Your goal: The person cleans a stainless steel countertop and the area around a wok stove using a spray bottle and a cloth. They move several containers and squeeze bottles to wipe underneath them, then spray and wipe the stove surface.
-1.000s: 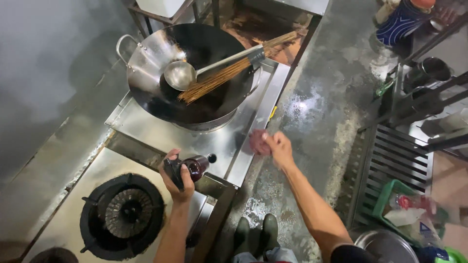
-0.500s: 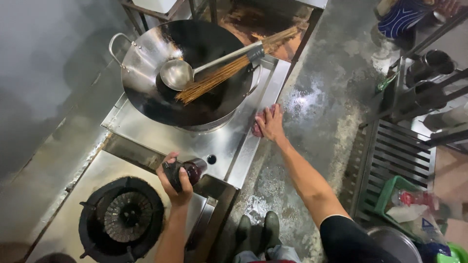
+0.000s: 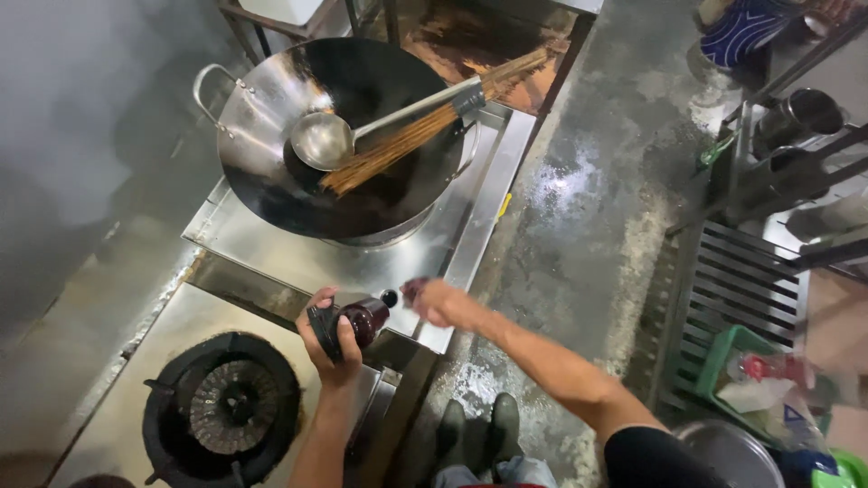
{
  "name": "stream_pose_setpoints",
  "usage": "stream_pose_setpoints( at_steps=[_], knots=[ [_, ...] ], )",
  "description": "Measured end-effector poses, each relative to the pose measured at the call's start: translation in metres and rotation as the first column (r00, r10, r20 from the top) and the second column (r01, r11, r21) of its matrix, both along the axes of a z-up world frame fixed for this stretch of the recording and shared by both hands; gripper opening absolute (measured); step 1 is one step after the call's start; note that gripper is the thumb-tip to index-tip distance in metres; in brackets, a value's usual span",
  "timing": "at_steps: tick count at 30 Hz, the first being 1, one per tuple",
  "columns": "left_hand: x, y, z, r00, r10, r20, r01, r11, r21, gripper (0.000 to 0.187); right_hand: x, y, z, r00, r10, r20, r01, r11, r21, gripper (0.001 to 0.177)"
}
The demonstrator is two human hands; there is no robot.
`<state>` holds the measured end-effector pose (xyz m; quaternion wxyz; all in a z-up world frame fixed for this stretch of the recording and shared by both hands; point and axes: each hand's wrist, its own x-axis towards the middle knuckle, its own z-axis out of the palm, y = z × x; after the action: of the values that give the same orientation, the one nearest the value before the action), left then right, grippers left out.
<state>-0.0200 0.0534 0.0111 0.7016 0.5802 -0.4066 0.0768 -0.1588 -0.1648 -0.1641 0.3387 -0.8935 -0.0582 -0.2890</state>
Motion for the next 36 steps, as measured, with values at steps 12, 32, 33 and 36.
stream_pose_setpoints(
  at_steps=[12,32,33,36],
  knots=[
    [0.010,0.022,0.005,0.994,0.083,0.073,-0.084,0.996,0.016,0.023,0.067,-0.049,0.035,0.394,-0.812,-0.431,0.295,0.556,-0.777,0.055],
    [0.018,0.046,0.017,0.969,0.151,0.198,-0.157,0.987,0.017,0.023,0.172,0.030,0.071,0.991,0.073,-0.112,-0.053,0.984,0.168,0.042],
    [0.018,0.050,0.018,0.968,0.153,0.200,-0.161,0.987,0.025,0.023,0.181,0.031,0.064,0.991,0.077,-0.111,-0.057,0.983,0.176,0.042],
    [0.022,0.056,0.019,0.964,0.170,0.204,-0.183,0.982,0.046,0.024,0.210,0.039,0.037,0.891,-0.072,-0.449,-0.074,0.951,-0.300,0.073]
  ],
)
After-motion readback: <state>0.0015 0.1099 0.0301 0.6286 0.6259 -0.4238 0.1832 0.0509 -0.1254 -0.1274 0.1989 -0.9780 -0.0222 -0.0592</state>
